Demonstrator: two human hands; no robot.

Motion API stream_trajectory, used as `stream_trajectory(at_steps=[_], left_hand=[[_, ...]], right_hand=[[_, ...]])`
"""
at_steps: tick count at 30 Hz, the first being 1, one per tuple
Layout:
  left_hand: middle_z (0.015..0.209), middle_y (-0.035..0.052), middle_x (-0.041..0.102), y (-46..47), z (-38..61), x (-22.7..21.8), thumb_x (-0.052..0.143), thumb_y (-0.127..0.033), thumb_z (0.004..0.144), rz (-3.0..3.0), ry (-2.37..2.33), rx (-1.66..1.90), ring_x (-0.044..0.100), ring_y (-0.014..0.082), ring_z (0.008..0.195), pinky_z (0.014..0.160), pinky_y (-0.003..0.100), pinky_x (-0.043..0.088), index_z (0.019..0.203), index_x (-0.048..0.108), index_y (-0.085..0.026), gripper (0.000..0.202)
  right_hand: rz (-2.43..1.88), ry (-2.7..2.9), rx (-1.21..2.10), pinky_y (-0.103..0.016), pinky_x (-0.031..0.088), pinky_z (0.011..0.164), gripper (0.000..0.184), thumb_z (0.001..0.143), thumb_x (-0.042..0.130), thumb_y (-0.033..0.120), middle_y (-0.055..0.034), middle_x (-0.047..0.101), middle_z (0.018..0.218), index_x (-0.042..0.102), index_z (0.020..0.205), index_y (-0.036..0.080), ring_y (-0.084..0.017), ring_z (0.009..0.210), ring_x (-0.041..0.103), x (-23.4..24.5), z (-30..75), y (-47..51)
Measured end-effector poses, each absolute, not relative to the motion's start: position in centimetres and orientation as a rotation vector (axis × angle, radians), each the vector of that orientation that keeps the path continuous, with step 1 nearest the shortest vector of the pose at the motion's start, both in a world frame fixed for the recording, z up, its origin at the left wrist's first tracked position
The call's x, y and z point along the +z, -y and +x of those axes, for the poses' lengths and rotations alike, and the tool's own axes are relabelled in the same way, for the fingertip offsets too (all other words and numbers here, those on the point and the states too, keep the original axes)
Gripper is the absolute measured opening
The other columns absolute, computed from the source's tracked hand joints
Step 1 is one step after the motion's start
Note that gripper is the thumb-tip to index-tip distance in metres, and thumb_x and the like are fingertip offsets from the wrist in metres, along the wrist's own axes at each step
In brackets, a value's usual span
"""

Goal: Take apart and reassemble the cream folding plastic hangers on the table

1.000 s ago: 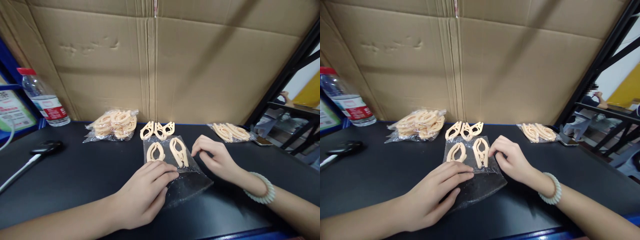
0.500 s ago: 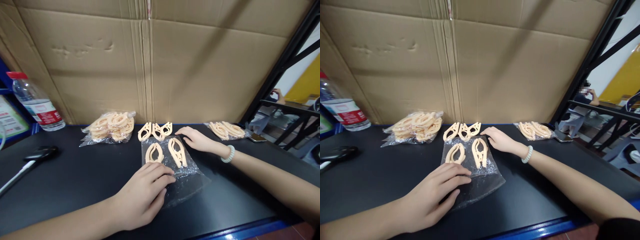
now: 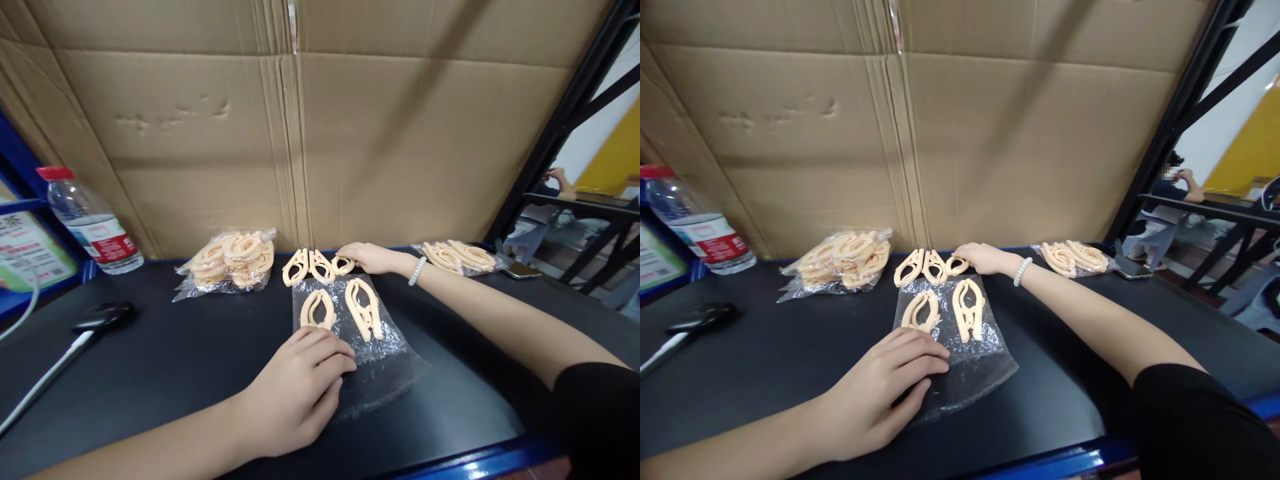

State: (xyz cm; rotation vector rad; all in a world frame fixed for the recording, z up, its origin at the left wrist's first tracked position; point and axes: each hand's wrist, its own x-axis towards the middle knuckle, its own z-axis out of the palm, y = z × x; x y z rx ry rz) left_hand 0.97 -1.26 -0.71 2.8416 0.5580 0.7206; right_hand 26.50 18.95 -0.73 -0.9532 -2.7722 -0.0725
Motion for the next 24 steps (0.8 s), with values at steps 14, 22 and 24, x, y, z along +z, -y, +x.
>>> stream_trajectory(at_steps=[14,22,24], left_hand=[[0.113,0.0075,0.066,1.3,1.0,-0.8,0.048,-0.007,0.086,2.808,-0.610,0.767,0.058,0.0209,0.103,0.097,0.039,0.045,0.116,0.057,-0.015,0.033],[0.119,0.0078,0.063,1.4,1.1,-0.7,0.048,-0.006,0.085,2.820,-0.684,0.794,0.057,0.0220,0.106,0.096,0.039,0.046,0.125,0.051,-0.018,0.042],[0.119,0.0078,0.063,1.4,1.1,-0.7,0.048,-0.006,0.085,2.819,-0.684,0.795,0.057,0.0221,0.106,0.096,0.039,0.046,0.125,0.051,-0.018,0.042]], right_hand=[[-1.180,2.522,0.036,-0.044,0.048,0.098,0.036,0.096,0.042,0.024,-0.0128,0.062,0.120,0.058,0.128,0.019,-0.025,0.110,0.059,-1.0,35.2,-9.4],[-1.204,2.088,0.039,-0.034,0.054,0.068,0.026,0.094,0.052,0.037,-0.0068,0.073,0.087,0.069,0.098,0.019,-0.020,0.074,0.066,1.5,35.2,-7.8],[-1.192,1.934,0.088,-0.031,0.054,0.061,0.024,0.090,0.058,0.040,-0.0053,0.072,0.081,0.069,0.095,0.019,-0.018,0.068,0.066,1.9,34.8,-7.0]])
